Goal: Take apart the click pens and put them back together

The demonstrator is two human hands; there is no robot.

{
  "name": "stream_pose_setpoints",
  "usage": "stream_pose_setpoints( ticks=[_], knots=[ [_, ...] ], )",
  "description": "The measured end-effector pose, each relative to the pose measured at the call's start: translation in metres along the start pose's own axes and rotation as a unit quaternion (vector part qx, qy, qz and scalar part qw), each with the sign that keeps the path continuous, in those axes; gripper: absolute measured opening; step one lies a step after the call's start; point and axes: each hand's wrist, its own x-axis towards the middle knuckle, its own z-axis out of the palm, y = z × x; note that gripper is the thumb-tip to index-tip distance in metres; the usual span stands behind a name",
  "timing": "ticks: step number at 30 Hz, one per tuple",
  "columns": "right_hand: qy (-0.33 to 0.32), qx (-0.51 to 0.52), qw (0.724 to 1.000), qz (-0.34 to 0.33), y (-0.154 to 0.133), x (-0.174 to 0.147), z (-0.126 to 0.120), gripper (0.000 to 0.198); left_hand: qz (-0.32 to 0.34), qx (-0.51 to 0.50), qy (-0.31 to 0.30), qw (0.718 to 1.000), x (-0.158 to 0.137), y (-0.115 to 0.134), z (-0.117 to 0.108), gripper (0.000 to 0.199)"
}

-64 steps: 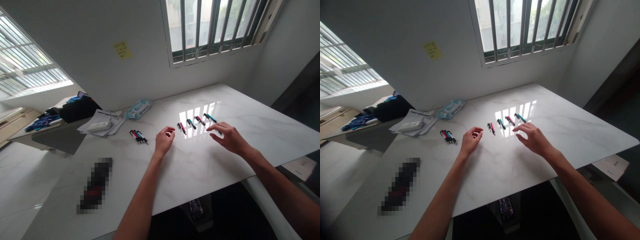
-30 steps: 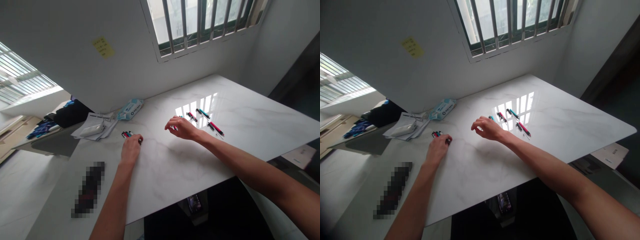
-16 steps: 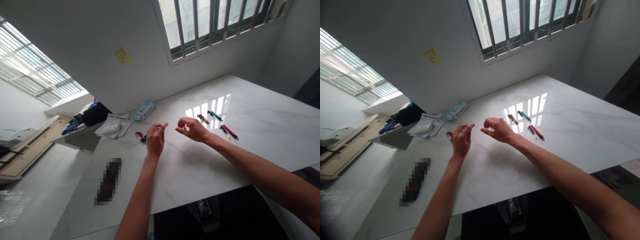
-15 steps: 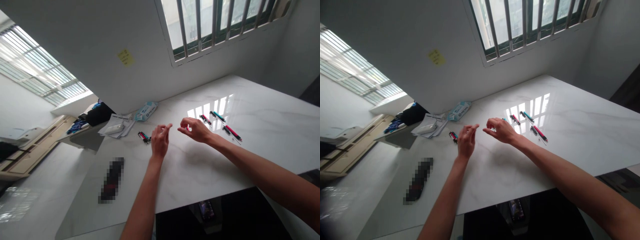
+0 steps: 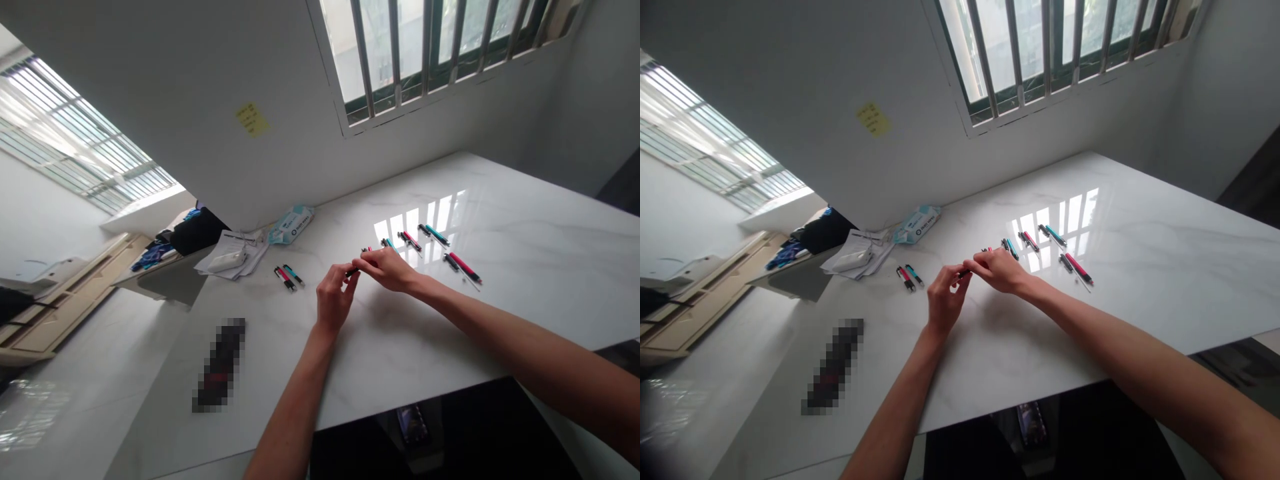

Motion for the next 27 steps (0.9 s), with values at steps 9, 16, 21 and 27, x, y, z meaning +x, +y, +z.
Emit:
stream_pose_setpoints(
  ticks=[9,16,21,27],
  knots=[
    [0.026,0.03,0.999,-0.003,0.0,0.003,-0.003,0.047,-0.016,-0.013,-0.002,1.0,0.0,-0.001,0.002,0.029],
    [0.016,0.052,0.998,-0.015,0.001,0.004,-0.004,0.03,-0.041,-0.016,-0.006,0.999,0.002,-0.007,0.004,0.037],
    [0.019,0.112,0.993,-0.021,0.001,0.005,-0.003,0.014,-0.075,-0.049,-0.004,0.996,0.002,-0.012,0.006,0.032],
    [0.023,0.2,0.98,0.007,0.002,0.008,-0.002,0.023,-0.066,-0.084,0.013,0.994,0.002,-0.013,0.008,0.029]
  ],
)
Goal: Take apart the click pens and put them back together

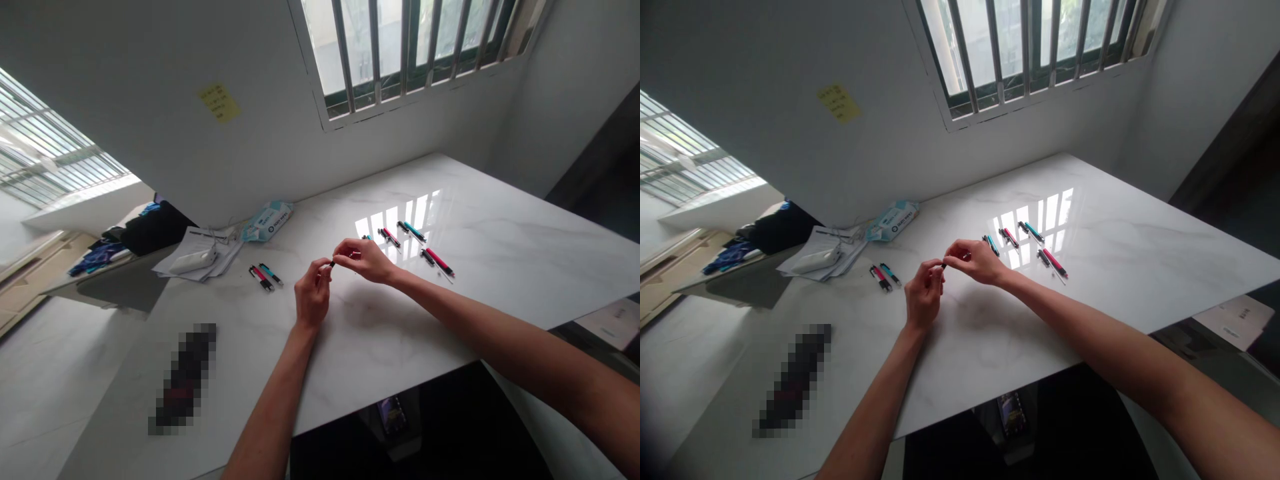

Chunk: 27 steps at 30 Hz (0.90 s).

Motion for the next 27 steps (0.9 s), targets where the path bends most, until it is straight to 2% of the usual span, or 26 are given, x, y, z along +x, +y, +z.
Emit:
stream_pose_setpoints(
  ticks=[5,12,15,18,20,22,25,27],
  knots=[
    [-0.003,0.03,0.999,0.013,-0.004,0.003,-0.002,0.027,-0.006,-0.033,0.004,0.999,0.0,-0.001,0.002,0.028],
    [-0.007,0.028,1.0,0.011,0.0,0.006,-0.006,0.026,-0.081,-0.173,-0.072,0.979,0.0,-0.001,0.006,0.039],
    [0.023,0.017,1.0,-0.002,-0.001,0.011,-0.017,0.026,-0.11,-0.213,-0.094,0.966,-0.001,0.0,0.006,0.045],
    [0.067,-0.01,0.998,-0.012,-0.007,0.011,-0.039,0.026,-0.115,-0.233,-0.091,0.961,0.0,0.0,0.007,0.045],
    [0.07,-0.064,0.995,-0.008,-0.013,0.004,-0.058,0.023,-0.113,-0.234,-0.077,0.963,0.0,-0.001,0.007,0.042],
    [0.047,-0.171,0.984,0.001,-0.018,-0.009,-0.077,0.018,-0.111,-0.229,-0.066,0.965,0.0,-0.002,0.008,0.038],
    [-0.016,-0.33,0.944,0.025,-0.02,-0.032,-0.1,0.017,-0.095,-0.196,-0.066,0.974,0.0,-0.002,0.009,0.032],
    [-0.06,-0.396,0.915,0.044,-0.018,-0.044,-0.109,0.017,-0.08,-0.165,-0.071,0.98,0.0,-0.002,0.009,0.029]
  ],
)
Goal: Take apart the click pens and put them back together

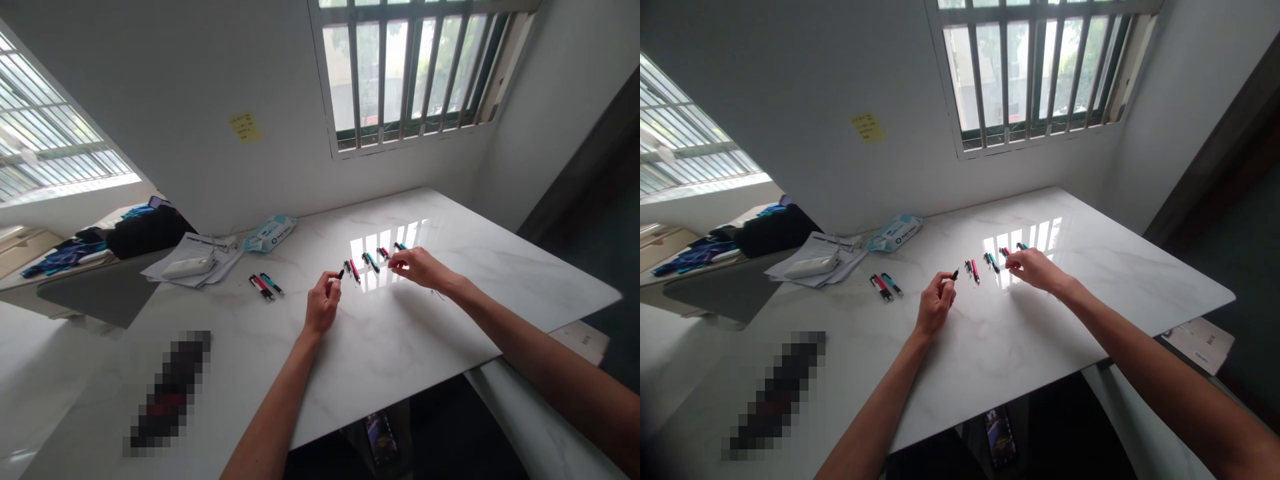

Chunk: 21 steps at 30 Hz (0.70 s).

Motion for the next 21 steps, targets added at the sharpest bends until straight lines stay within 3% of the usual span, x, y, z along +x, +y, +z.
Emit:
stream_pose_setpoints(
  ticks=[6,14,19,21],
  knots=[
    [-0.095,-0.105,0.99,0.022,0.008,-0.011,0.006,0.019,0.011,0.032,-0.002,0.999,0.0,0.002,-0.003,0.03],
    [-0.055,-0.069,0.995,0.051,-0.016,0.0,0.002,0.004,0.015,0.021,0.012,1.0,0.0,0.003,-0.002,0.036],
    [-0.01,0.051,0.996,0.074,-0.059,0.022,0.025,0.047,0.012,0.06,0.005,0.998,-0.003,0.015,-0.001,0.022],
    [0.004,0.067,0.995,0.075,-0.076,0.032,0.039,0.054,0.016,0.078,0.002,0.997,-0.003,0.015,0.0,0.021]
  ],
)
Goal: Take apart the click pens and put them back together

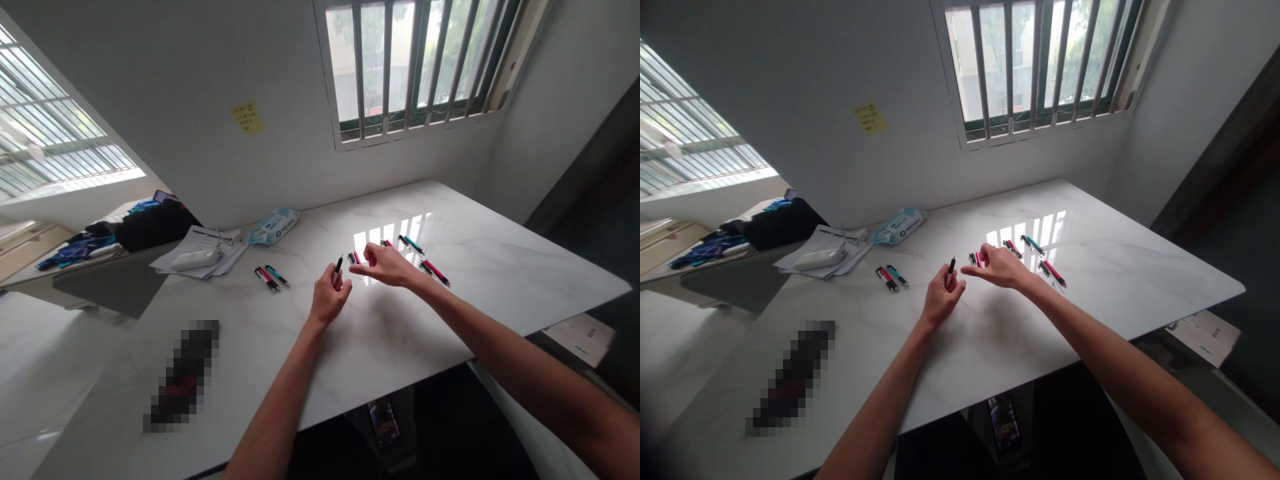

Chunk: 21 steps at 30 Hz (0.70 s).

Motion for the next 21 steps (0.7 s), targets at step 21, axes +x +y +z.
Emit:
stream_pose_setpoints(
  ticks=[21],
  knots=[
    [-0.037,0.179,0.981,-0.057,-0.02,0.01,0.056,0.054,-0.05,0.068,-0.051,0.995,0.001,-0.015,0.007,0.021]
  ],
)
